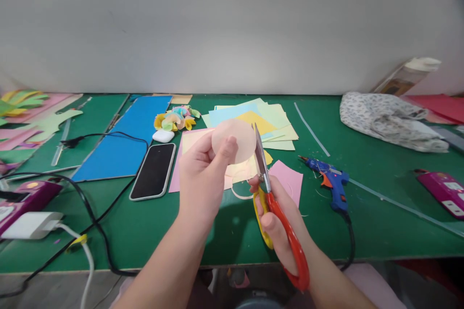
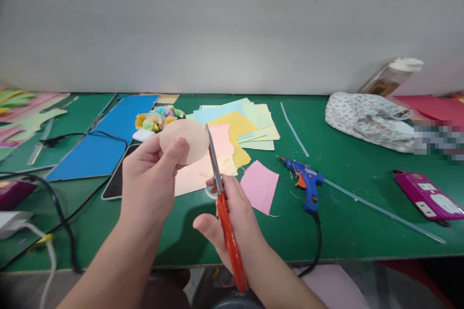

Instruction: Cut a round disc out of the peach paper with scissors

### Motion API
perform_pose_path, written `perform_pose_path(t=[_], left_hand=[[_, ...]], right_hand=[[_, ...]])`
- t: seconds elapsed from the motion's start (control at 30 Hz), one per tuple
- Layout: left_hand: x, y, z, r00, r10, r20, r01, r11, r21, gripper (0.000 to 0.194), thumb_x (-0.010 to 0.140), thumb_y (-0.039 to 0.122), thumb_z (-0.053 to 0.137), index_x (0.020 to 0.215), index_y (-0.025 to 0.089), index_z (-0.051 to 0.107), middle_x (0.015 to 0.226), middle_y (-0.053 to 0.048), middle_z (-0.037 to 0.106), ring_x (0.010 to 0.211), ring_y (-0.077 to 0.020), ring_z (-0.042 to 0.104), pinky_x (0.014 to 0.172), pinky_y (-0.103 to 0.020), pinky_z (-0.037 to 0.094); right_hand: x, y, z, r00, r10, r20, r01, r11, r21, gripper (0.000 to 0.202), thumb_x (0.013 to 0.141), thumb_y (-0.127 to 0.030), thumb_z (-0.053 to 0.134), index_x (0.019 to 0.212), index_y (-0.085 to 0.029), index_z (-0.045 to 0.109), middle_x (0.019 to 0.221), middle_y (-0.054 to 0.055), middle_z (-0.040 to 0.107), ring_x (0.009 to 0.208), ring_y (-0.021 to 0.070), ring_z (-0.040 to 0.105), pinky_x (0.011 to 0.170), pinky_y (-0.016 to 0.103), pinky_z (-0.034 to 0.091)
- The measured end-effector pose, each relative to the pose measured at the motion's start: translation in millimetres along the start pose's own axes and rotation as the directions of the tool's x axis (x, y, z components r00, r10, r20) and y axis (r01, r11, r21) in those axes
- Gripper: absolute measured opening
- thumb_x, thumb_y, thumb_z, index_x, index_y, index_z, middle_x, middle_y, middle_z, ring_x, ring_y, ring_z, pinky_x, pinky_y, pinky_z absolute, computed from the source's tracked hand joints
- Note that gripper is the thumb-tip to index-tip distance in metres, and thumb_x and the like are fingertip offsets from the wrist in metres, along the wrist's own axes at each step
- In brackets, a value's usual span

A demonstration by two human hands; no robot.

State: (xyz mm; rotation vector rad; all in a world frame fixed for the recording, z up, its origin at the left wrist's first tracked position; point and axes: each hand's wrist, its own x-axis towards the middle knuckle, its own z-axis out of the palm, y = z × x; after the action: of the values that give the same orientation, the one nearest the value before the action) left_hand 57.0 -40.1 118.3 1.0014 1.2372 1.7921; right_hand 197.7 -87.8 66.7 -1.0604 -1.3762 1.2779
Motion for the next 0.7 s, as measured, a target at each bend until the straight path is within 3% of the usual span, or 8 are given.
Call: perform_pose_path(t=[0.17, 0.43, 0.7], left_hand=[[1.5, -0.9, -2.1, 1.0, 0.017, -0.008, -0.017, 1.0, 0.011, 0.01, 0.087, 0.034, 0.087, 0.089, 0.024, 0.087, 0.079, 0.002, 0.079, 0.073, -0.0122, 0.066, 0.066, -0.02, 0.055], [1.4, -0.6, -3.2, 1.0, 0.018, -0.008, -0.018, 1.0, 0.01, 0.013, 0.086, 0.036, 0.088, 0.09, 0.023, 0.087, 0.081, 0.0, 0.08, 0.074, -0.0127, 0.068, 0.066, -0.02, 0.057], [4.5, 1.0, -5.1, 0.999, 0.028, -0.016, -0.028, 0.999, 0.028, 0.013, 0.084, 0.035, 0.09, 0.092, 0.024, 0.088, 0.078, 0.001, 0.079, 0.073, -0.0116, 0.066, 0.064, -0.018, 0.057]], right_hand=[[0.2, -0.5, -0.9, 1.0, 0.007, 0.004, -0.007, 0.999, -0.037, 0.089, 0.076, -0.102, 0.059, 0.119, -0.025, 0.068, 0.104, 0.009, 0.063, 0.092, 0.0273, 0.064, 0.068, 0.034, 0.057], [-1.6, -4.2, 1.6, 0.999, 0.048, -0.013, -0.048, 0.998, 0.039, 0.085, 0.073, -0.1, 0.066, 0.117, -0.027, 0.068, 0.108, 0.007, 0.064, 0.101, 0.0287, 0.064, 0.078, 0.037, 0.057], [-1.4, -2.9, 2.3, 0.999, 0.045, -0.005, -0.045, 0.999, 0.017, 0.087, 0.073, -0.102, 0.064, 0.115, -0.026, 0.066, 0.107, 0.008, 0.064, 0.099, 0.0285, 0.065, 0.076, 0.037, 0.057]])
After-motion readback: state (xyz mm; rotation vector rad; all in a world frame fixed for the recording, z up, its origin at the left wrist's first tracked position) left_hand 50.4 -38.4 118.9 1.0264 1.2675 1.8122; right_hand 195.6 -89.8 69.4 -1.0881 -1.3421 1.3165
